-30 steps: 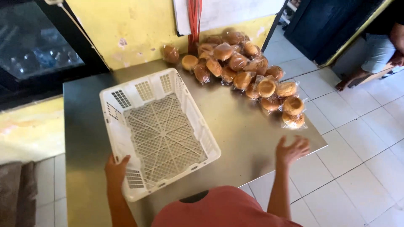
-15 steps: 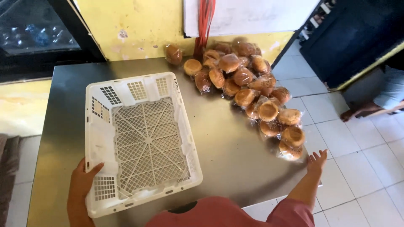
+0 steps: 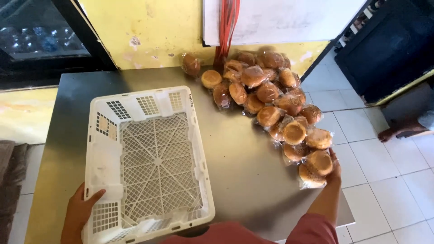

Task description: The person places individually bagged bread buns from a pile on a table into a white plastic crate.

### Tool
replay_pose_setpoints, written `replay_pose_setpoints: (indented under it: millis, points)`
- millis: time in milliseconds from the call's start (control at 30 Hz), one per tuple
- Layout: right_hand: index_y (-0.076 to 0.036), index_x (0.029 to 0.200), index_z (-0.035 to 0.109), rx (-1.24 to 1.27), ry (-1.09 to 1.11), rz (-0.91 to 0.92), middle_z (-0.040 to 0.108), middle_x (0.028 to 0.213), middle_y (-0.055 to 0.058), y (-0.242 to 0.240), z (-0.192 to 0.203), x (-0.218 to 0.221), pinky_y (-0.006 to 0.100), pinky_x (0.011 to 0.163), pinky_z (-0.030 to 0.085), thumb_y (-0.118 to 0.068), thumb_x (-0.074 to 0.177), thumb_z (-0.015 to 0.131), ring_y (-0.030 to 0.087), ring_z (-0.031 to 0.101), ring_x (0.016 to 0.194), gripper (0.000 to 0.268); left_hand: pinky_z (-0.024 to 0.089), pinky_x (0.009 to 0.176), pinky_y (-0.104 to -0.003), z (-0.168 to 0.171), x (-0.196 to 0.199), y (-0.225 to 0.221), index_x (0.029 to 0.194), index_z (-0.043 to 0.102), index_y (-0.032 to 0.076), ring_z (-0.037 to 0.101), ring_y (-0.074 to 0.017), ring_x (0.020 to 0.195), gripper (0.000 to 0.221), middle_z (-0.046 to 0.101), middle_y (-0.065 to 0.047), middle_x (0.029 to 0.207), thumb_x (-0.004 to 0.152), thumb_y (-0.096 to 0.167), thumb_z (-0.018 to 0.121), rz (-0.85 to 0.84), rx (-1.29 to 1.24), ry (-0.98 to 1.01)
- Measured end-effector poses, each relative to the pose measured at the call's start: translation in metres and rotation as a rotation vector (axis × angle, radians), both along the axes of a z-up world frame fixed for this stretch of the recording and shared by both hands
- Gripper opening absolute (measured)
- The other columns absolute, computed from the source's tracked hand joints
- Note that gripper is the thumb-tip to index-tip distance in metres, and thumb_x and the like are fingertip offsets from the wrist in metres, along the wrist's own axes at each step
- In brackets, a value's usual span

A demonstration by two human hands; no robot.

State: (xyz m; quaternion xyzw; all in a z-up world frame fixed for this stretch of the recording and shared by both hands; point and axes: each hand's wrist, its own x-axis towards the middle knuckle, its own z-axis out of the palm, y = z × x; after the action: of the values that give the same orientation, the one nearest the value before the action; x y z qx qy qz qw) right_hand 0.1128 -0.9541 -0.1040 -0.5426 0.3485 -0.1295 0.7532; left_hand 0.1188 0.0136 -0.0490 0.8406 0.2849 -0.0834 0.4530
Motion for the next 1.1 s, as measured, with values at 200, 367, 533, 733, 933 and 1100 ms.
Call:
replay_pose_setpoints:
  millis: [200, 367, 533, 733, 933, 1100]
  points:
    - [-0.016, 0.148, 0.048, 0.039, -0.024, 0.15, 0.064, 0.132, 0.007, 0.059, 0.029, 0.029, 0.045, 0.095, 0.054, -0.046, 0.103, 0.045, 0.024, 0.065, 0.114, 0.054, 0.056, 0.089, -0.047, 0.028, -0.005, -0.019, 0.145, 0.062, 0.004, 0.074, -0.0311, 0.103, 0.064, 0.075, -0.022, 0.124, 0.085, 0.02, 0.079, 0.02, -0.081, -0.021]
    - [-0.013, 0.143, 0.053, 0.102, -0.054, 0.286, 0.066, 0.127, 0.009, 0.127, 0.047, 0.051, 0.043, 0.091, 0.056, -0.038, 0.101, 0.05, 0.024, 0.067, 0.108, 0.048, 0.056, 0.088, -0.048, 0.027, -0.006, -0.016, 0.145, 0.06, 0.005, 0.073, -0.0326, 0.103, 0.066, 0.073, -0.023, 0.122, 0.085, 0.021, 0.081, 0.043, -0.088, -0.025]
    - [-0.011, 0.138, 0.058, 0.158, -0.081, 0.405, 0.069, 0.121, 0.01, 0.178, 0.058, 0.07, 0.042, 0.088, 0.058, -0.03, 0.1, 0.054, 0.024, 0.069, 0.101, 0.043, 0.058, 0.085, -0.049, 0.029, -0.006, -0.018, 0.149, 0.058, 0.009, 0.075, -0.0347, 0.098, 0.07, 0.073, -0.023, 0.121, 0.084, 0.021, 0.08, 0.06, -0.102, -0.008]
    - [-0.008, 0.141, 0.058, 0.119, -0.194, 0.569, 0.068, 0.131, 0.01, 0.198, -0.011, 0.117, 0.039, 0.095, 0.058, -0.022, 0.099, 0.055, 0.021, 0.07, 0.109, 0.044, 0.057, 0.083, -0.048, 0.032, -0.01, -0.02, 0.146, 0.061, 0.008, 0.074, -0.0324, 0.097, 0.066, 0.074, -0.022, 0.12, 0.084, 0.022, 0.08, 0.092, -0.097, 0.005]
    - [0.006, 0.108, 0.071, -0.515, -0.505, 0.453, 0.075, 0.112, 0.015, 0.104, -0.099, 0.149, 0.041, 0.092, 0.059, -0.014, 0.104, 0.058, 0.028, 0.072, 0.102, 0.024, 0.057, 0.078, -0.042, 0.038, -0.013, -0.022, 0.137, 0.07, 0.004, 0.074, -0.029, 0.086, 0.06, 0.077, -0.02, 0.104, 0.085, 0.028, 0.086, -0.007, 0.2, -0.077]
    - [0.001, 0.113, 0.069, -0.874, -0.127, -0.378, 0.071, 0.104, 0.014, 0.007, -0.07, 0.182, 0.035, 0.082, 0.053, -0.029, 0.106, 0.068, 0.022, 0.062, 0.093, 0.031, 0.056, 0.076, -0.038, 0.031, -0.003, -0.018, 0.129, 0.076, 0.006, 0.07, -0.0228, 0.077, 0.056, 0.078, -0.015, 0.099, 0.081, 0.033, 0.088, -0.004, 0.343, -0.122]
